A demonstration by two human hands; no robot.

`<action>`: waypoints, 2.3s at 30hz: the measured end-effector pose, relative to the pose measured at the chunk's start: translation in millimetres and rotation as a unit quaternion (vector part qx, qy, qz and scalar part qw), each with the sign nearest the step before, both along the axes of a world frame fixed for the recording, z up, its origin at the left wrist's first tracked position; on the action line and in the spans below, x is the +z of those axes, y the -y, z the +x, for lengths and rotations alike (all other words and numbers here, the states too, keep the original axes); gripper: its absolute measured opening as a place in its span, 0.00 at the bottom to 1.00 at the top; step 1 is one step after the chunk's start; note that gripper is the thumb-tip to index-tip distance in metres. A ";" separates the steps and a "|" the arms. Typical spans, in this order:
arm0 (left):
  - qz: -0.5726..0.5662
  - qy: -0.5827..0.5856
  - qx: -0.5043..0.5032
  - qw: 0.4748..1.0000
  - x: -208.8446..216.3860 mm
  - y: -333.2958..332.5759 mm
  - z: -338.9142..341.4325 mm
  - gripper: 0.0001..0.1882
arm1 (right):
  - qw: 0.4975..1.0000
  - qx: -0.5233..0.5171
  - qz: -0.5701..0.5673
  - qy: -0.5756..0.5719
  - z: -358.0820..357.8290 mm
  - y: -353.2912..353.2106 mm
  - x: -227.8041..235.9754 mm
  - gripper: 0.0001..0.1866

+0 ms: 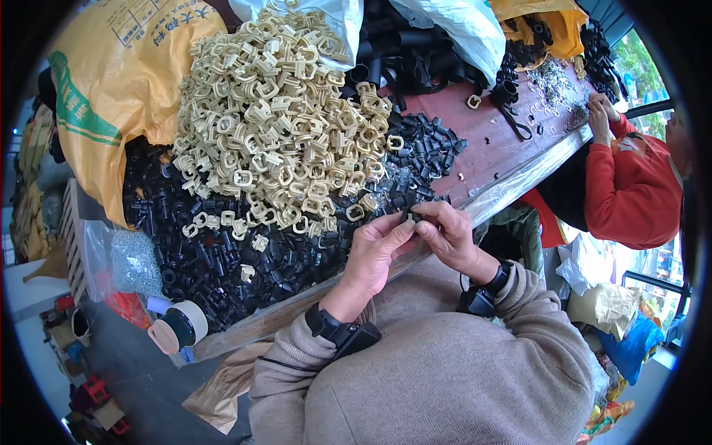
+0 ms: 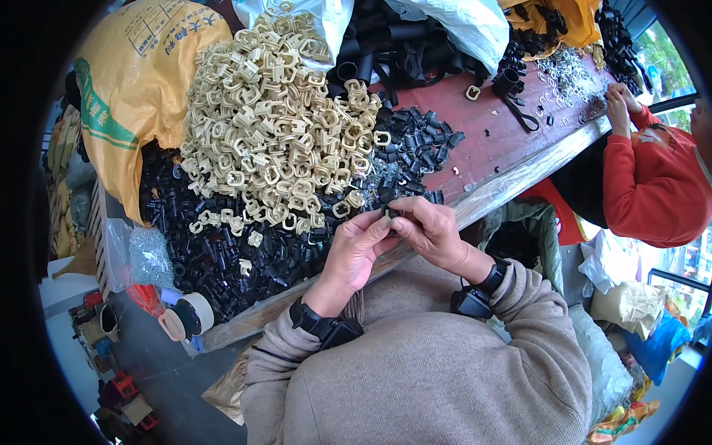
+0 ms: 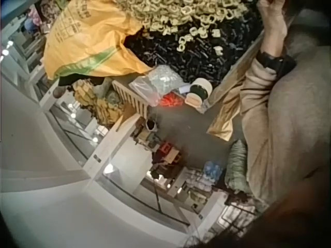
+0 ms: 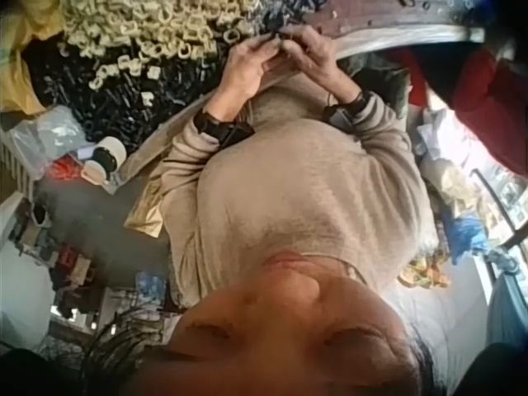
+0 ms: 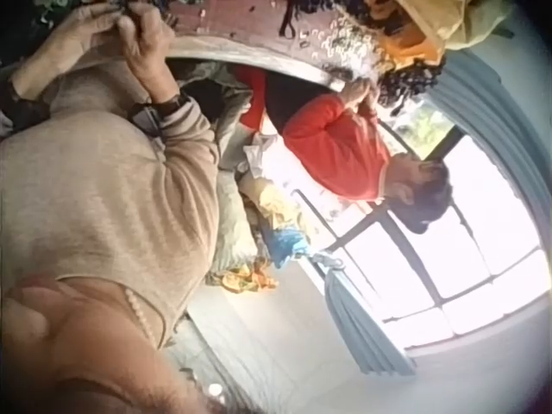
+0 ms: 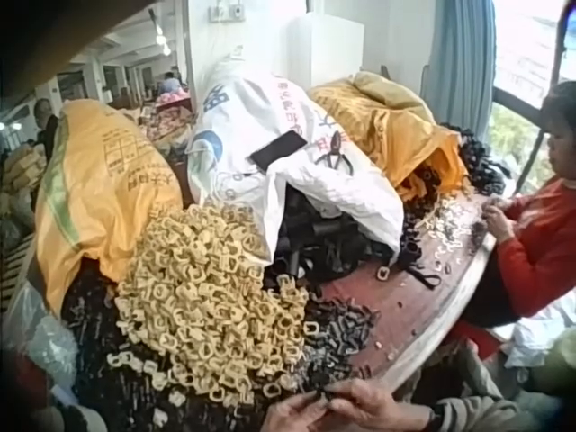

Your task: Assembling gold-colored metal clips onto black plastic components.

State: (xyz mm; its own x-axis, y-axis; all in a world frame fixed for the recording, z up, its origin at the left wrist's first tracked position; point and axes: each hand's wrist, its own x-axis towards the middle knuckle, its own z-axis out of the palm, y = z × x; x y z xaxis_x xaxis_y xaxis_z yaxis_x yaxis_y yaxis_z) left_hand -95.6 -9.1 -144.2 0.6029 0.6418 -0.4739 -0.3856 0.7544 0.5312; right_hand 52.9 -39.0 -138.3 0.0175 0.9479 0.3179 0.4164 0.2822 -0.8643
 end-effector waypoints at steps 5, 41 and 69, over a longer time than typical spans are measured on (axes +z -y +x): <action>0.007 0.015 -0.051 0.999 6.1 5.5 -1.4 0.13 | 0.982 0.032 0.142 0.118 11.0 1.8 1.6 0.15; 0.168 -0.109 -0.093 0.975 9.1 -32.7 -14.3 0.17 | 0.778 -0.428 0.172 0.428 165.0 -137.2 32.7 0.18; 0.076 -0.063 -0.030 0.995 30.3 -25.5 -33.3 0.15 | 0.944 0.154 -0.264 -0.127 46.0 -31.9 18.8 0.29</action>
State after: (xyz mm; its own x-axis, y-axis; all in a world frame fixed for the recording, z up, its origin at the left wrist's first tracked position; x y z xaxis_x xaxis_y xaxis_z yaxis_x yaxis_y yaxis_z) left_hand -129.0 16.4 -113.8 0.5844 0.6765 -0.4482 -0.2660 0.6815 0.6818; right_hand 98.9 -7.1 -119.5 -0.2717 0.9458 -0.1780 0.1451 -0.1426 -0.9791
